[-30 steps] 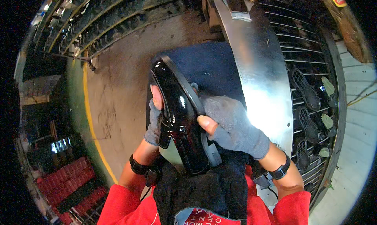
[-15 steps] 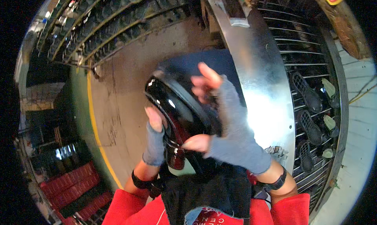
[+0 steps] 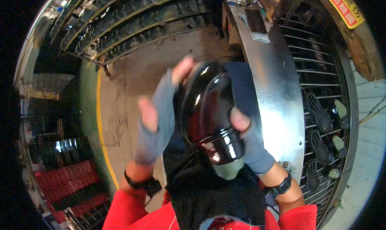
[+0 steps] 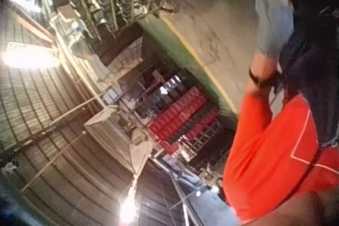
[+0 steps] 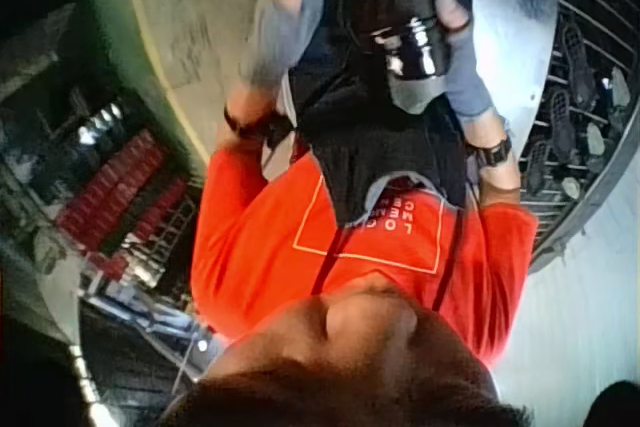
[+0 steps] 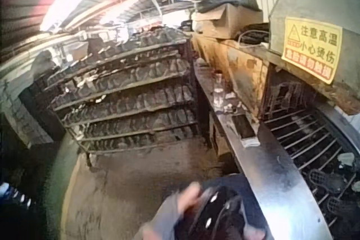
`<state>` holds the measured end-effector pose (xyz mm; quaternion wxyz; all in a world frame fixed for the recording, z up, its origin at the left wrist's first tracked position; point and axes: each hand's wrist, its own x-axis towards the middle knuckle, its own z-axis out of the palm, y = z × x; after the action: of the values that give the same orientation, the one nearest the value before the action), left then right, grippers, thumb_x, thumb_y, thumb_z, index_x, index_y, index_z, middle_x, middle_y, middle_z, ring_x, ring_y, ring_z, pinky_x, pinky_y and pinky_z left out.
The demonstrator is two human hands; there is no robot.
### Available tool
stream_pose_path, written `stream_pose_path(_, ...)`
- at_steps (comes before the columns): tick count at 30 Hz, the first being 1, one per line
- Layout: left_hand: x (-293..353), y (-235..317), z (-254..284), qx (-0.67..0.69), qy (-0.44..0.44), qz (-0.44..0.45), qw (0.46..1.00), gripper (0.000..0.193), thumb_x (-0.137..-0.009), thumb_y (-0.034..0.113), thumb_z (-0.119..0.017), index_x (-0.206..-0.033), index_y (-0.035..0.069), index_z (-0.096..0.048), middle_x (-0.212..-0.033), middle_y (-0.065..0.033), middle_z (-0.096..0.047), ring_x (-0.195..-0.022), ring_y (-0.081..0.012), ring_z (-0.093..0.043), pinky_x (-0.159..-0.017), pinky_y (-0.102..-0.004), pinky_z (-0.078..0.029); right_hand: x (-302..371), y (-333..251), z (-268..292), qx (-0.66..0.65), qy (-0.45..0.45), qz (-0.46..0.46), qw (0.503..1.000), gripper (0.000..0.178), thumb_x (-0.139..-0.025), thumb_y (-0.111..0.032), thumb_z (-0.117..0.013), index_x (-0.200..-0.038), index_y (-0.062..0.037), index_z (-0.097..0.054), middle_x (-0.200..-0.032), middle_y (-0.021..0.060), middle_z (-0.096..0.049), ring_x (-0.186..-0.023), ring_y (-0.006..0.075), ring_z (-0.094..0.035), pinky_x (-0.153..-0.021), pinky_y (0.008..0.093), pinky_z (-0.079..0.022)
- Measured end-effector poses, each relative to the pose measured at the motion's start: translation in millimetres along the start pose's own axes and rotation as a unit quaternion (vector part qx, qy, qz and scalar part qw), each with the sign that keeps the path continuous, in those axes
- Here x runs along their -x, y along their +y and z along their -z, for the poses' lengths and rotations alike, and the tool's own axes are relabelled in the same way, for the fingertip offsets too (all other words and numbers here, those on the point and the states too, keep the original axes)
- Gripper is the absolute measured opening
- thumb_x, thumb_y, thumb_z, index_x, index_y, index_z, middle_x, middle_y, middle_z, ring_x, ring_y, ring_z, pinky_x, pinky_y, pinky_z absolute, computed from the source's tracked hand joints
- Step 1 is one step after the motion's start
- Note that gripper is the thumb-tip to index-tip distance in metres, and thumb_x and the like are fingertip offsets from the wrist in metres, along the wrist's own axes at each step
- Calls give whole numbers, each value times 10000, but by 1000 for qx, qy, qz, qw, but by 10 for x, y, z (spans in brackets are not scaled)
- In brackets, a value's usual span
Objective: The recorder is wiping and inspecting finished black shoes on a last in a factory setting.
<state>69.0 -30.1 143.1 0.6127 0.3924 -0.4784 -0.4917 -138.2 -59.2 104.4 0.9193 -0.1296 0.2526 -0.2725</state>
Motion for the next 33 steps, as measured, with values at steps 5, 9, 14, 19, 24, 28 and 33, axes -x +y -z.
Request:
stream_pose_path(5, -587, -215, -103, -28, -33, 51, 998, 705, -1095, 643, -379, -1235, -14, -593, -1221, -140, -624, -1185, -238, -586, -1085, -368, -440, -231, -25, 431, -71, -98, -38, 992, 579, -1041, -426, -626, -1430, -4, -552, -1294, 171, -705, -1076, 258, -756, -957, 405, -655)
stream_pose_path(9, -550, -371, -209, 0, -29, 121, 992, 509, -1132, 470, -474, -966, 30, -668, -922, -58, -667, -954, -191, -629, -953, -333, -491, -73, 178, 773, -1, 9, -59, 998, 705, -998, -536, -622, -1436, 12, -556, -1317, 248, -683, -1086, 345, -744, -942, 440, -642)
stream_pose_path(14, -296, -468, -178, -13, 25, 159, 987, 382, -1096, 376, -542, -1131, 23, -684, -1079, -49, -672, -1049, -158, -610, -1002, -298, -458, 464, 215, 753, -33, 48, -63, 996, 908, -911, -665, -677, -1497, 12, -526, -1350, 244, -669, -1127, 360, -725, -984, 448, -611)
stream_pose_path(19, 244, -647, -457, -104, 165, 20, 981, 607, -1038, 230, -621, -1568, -29, -475, -1533, -197, -518, -1466, -298, -438, -1261, -423, -265, 648, 172, 398, 309, 148, -8, 939, 688, -955, -410, -745, -1497, -28, -558, -1302, 85, -700, -1109, 183, -711, -964, 359, -597)
stream_pose_path(24, 206, -779, -364, -378, 48, -88, 920, 589, -990, 229, -670, -1524, 7, -559, -1532, -253, -513, -1476, -401, -433, -1246, -485, -312, 433, 295, 456, 204, 201, -2, 958, 419, -1033, -299, -673, -1361, -40, -649, -1151, 43, -740, -994, 141, -727, -874, 301, -610)
stream_pose_path(28, -197, -1033, -340, -160, -126, 55, 978, 613, -1102, 341, -540, -1608, 5, -451, -1578, -172, -525, -1470, -278, -485, -1267, -423, -321, 872, 3, 1017, 121, 195, 128, 965, 344, -1026, -289, -671, -1235, -20, -720, -1074, 73, -776, -914, 143, -753, -832, 298, -622)
stream_pose_path(33, 220, -1195, -295, -102, -73, 314, 941, 592, -1123, 476, -523, -1427, -24, -609, -1199, -130, -726, -1097, -212, -689, -1003, -357, -532, 2804, -371, 2058, 331, 573, 404, 632, 529, -1000, -272, -717, -1446, -50, -539, -1115, 53, -687, -910, 139, -646, -817, 316, -566)
